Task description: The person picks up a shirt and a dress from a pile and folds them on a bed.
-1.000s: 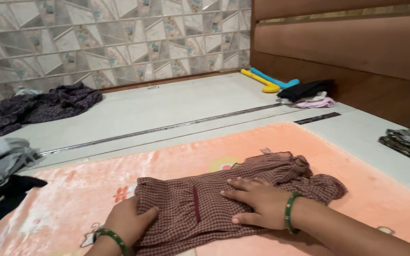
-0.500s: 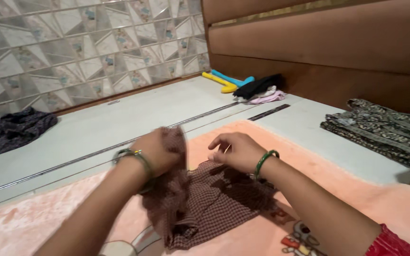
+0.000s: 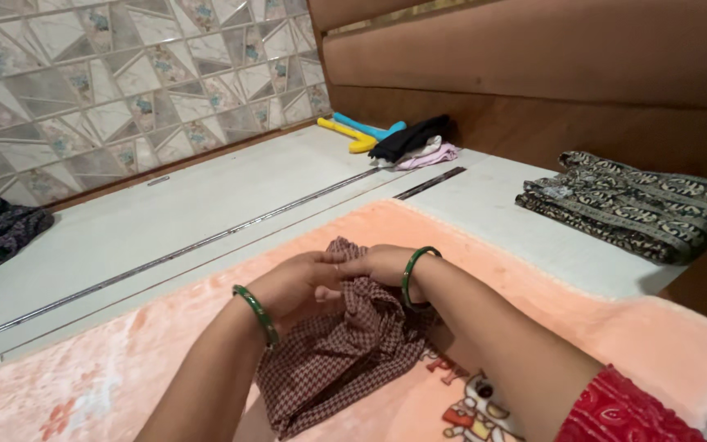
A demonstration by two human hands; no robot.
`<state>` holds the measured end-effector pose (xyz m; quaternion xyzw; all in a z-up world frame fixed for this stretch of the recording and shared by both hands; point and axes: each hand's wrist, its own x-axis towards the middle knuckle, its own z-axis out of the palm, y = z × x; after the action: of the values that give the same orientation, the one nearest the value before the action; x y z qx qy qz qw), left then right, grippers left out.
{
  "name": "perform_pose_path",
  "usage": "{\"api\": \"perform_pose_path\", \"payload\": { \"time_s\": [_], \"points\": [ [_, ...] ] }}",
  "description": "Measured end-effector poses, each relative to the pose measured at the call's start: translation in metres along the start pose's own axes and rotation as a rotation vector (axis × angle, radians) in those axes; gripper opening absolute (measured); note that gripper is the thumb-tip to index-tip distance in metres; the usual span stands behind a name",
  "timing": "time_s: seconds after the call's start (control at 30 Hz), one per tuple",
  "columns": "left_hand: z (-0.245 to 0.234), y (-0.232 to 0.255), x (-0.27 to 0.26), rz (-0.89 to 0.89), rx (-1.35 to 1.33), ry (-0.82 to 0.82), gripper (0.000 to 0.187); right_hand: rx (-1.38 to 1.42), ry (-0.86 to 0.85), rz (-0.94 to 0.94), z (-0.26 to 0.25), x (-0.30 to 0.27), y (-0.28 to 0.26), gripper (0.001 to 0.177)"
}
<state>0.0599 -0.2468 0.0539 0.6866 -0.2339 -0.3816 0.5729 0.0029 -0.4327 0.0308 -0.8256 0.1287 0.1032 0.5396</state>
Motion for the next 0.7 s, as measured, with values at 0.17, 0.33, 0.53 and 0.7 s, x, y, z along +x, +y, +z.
{"api": "perform_pose_path", "payload": {
  "time_s": [0.17,0.33,0.53,0.7],
  "points": [
    [0.000,0.019,-0.026,0.077,-0.124,-0.058,0.069,0.163,0.016,-0.078,-0.017,0.002,0.005,0.056],
    [-0.016,0.004,0.002,0.158,0.091,-0.001,0.058,0.060,0.039,0.081,-0.039,-0.001,0.018,0.046],
    [-0.026,-0.033,0.022,0.366,0.901,0.276,0.051,-0.388,0.203,0.106,-0.046,-0.012,0.020,0.048],
    [0.002,-0.024,-0.002,0.204,1.072,0.198,0.069,-0.467,0.313,0.096,-0.054,-0.012,0.020,0.046]
  ]
}}
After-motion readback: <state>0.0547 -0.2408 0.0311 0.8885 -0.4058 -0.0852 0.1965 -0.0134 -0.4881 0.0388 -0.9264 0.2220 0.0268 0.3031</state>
